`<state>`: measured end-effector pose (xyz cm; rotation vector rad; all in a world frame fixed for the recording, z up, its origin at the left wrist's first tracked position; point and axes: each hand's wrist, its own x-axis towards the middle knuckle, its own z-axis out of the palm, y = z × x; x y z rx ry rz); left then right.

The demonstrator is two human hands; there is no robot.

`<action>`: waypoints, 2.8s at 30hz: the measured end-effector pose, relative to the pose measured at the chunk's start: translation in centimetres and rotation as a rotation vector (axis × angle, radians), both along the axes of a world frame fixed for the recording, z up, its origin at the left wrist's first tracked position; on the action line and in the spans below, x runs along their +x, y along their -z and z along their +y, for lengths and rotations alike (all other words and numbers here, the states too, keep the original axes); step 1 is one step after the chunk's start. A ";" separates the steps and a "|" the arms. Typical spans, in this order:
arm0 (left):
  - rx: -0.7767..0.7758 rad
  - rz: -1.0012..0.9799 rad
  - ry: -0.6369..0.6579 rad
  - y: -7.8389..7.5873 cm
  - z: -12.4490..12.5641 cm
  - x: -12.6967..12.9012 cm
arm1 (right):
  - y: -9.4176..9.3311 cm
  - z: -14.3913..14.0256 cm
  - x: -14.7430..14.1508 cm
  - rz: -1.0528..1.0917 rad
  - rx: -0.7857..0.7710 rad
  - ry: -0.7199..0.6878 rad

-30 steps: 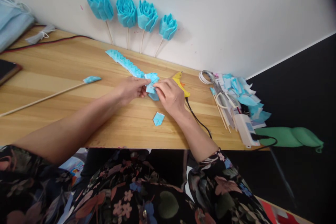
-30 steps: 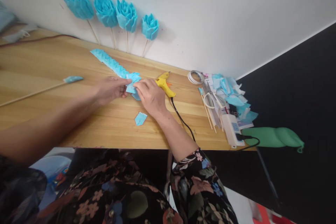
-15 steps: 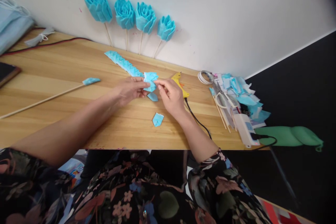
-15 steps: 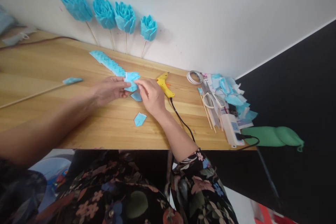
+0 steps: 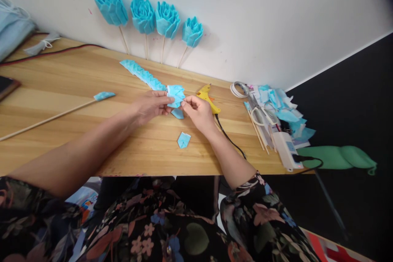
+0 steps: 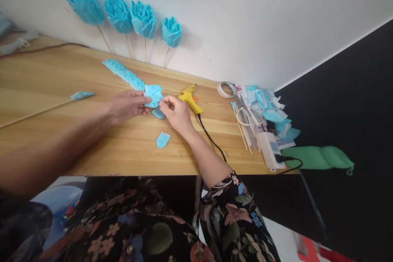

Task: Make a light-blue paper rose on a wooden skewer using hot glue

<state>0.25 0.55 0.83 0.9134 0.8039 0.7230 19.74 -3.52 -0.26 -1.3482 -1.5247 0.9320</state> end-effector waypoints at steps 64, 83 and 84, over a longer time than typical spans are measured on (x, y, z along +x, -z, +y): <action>0.768 0.440 -0.270 -0.9 -1.8 0.5 | -0.3 0.3 0.0 0.306 -0.190 -0.027; 1.284 0.708 -0.137 -0.3 -1.7 0.3 | -0.7 0.0 -0.5 0.398 -0.272 -0.039; 1.305 0.720 -0.126 -0.3 -1.7 0.2 | -0.8 0.0 -0.5 0.392 -0.277 -0.037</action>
